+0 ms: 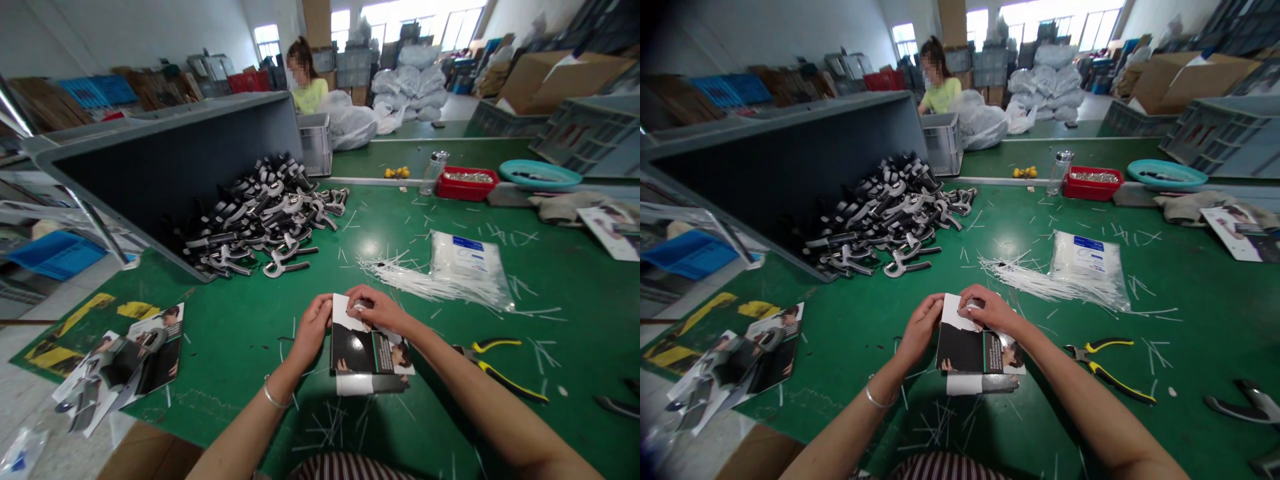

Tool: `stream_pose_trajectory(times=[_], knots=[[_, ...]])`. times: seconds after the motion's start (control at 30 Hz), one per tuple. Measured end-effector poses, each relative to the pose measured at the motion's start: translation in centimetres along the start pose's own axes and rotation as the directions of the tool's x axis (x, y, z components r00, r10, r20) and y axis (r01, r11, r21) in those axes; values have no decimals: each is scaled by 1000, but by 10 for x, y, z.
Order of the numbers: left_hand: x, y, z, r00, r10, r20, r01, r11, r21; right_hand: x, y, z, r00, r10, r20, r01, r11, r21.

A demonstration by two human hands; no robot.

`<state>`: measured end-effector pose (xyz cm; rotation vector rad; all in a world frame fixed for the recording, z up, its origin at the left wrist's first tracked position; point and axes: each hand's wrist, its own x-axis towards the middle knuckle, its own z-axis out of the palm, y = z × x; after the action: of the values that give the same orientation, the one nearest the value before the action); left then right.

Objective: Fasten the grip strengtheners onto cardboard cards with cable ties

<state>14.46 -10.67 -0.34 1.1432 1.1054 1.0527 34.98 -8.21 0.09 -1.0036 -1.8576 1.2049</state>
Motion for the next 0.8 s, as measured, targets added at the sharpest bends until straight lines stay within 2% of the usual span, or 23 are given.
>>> stream_pose_trajectory(times=[0.1, 0.2, 0.27, 0.33, 0.43, 0.47, 0.53, 0.6, 0.67, 0.73, 0.8], knots=[[5, 5, 0, 999, -39, 10, 38, 999, 30, 1, -5, 5, 997, -74, 23, 76, 989, -123], [14, 6, 3, 998, -51, 27, 50, 998, 46, 5, -15, 4, 984, -172, 41, 175, 923, -342], [16, 3, 4, 998, -18, -57, 21, 999, 49, 5, -25, -3, 974, -224, 47, 222, 874, -432], [14, 0, 1, 984, -25, -177, 22, 1000, -16, -4, -34, -12, 968, -251, -23, 208, 847, -489], [6, -1, -18, 944, -121, -307, 41, 966, -255, -42, -40, -20, 953, -251, -172, 103, 797, -595], [3, 0, -26, 931, -147, -334, 30, 943, -331, -61, -39, -17, 961, -229, -157, 84, 777, -624], [-1, 5, -43, 915, -169, -365, -10, 898, -439, -99, -31, -7, 988, -147, 54, 147, 746, -650], [-2, 11, -53, 927, -170, -335, -17, 872, -489, -126, -18, 9, 976, -63, 210, 192, 710, -678], [1, 16, -52, 956, -161, -247, 12, 858, -513, -133, -3, 23, 972, -31, 231, 192, 669, -718], [4, 19, -43, 974, -146, -171, 33, 845, -534, -119, 10, 31, 981, -46, 189, 175, 640, -748], [6, 21, -32, 978, -136, -161, 27, 839, -544, -93, 19, 32, 985, -81, 153, 170, 631, -757]])
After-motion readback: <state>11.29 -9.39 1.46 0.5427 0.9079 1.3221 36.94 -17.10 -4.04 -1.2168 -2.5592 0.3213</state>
